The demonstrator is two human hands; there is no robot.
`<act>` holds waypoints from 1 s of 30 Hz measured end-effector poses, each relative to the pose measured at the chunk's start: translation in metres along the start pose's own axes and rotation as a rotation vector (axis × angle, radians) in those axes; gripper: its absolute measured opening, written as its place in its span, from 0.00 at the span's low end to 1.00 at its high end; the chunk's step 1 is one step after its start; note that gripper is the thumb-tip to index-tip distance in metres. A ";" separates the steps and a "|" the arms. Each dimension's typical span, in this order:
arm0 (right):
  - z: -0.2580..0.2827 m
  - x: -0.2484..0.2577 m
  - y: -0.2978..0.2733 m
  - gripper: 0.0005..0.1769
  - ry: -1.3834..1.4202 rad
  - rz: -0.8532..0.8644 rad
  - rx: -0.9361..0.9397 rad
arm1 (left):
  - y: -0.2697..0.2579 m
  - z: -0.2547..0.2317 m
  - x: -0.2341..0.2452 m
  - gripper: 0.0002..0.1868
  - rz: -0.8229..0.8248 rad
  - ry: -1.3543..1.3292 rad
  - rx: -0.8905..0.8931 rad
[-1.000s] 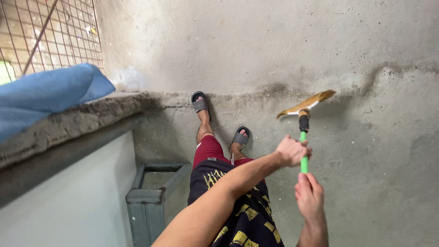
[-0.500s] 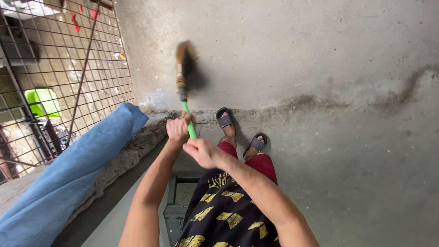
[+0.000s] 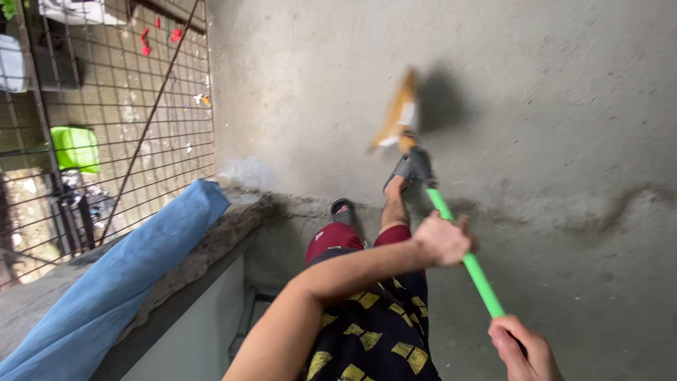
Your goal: The person sweeps a concrete floor by hand using a broom, moving debris into a pile and navigating around objects like a speaker and furniture.
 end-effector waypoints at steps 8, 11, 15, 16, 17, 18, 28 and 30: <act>0.048 0.057 0.120 0.06 0.015 0.013 0.193 | 0.149 0.006 0.024 0.15 0.140 -0.060 0.039; 0.080 0.019 0.182 0.10 0.112 0.267 0.303 | 0.125 0.099 -0.005 0.10 0.183 -0.046 0.270; 0.139 -0.072 0.256 0.11 0.081 0.537 0.308 | 0.063 0.235 -0.025 0.14 0.242 0.040 0.591; 0.172 -0.086 0.265 0.10 0.122 0.572 0.468 | 0.054 0.262 -0.015 0.14 0.153 0.005 0.642; 0.203 -0.091 0.270 0.09 0.166 0.608 0.627 | 0.048 0.281 -0.004 0.15 0.063 -0.028 0.693; 0.214 -0.086 0.284 0.09 0.142 0.589 0.583 | 0.055 0.289 0.012 0.14 -0.064 -0.069 0.685; 0.080 0.269 0.134 0.29 0.058 0.002 0.228 | 0.212 0.007 0.151 0.21 0.019 -0.197 -0.002; 0.066 0.268 0.134 0.23 0.008 0.173 0.286 | 0.229 -0.021 0.164 0.24 0.042 -0.121 -0.057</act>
Point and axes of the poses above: each hand's wrist, its own y-axis towards the middle knuckle, its own x-axis out of the back of the hand, z = x × y, the point moved 10 cm from there along y, towards the middle knuckle
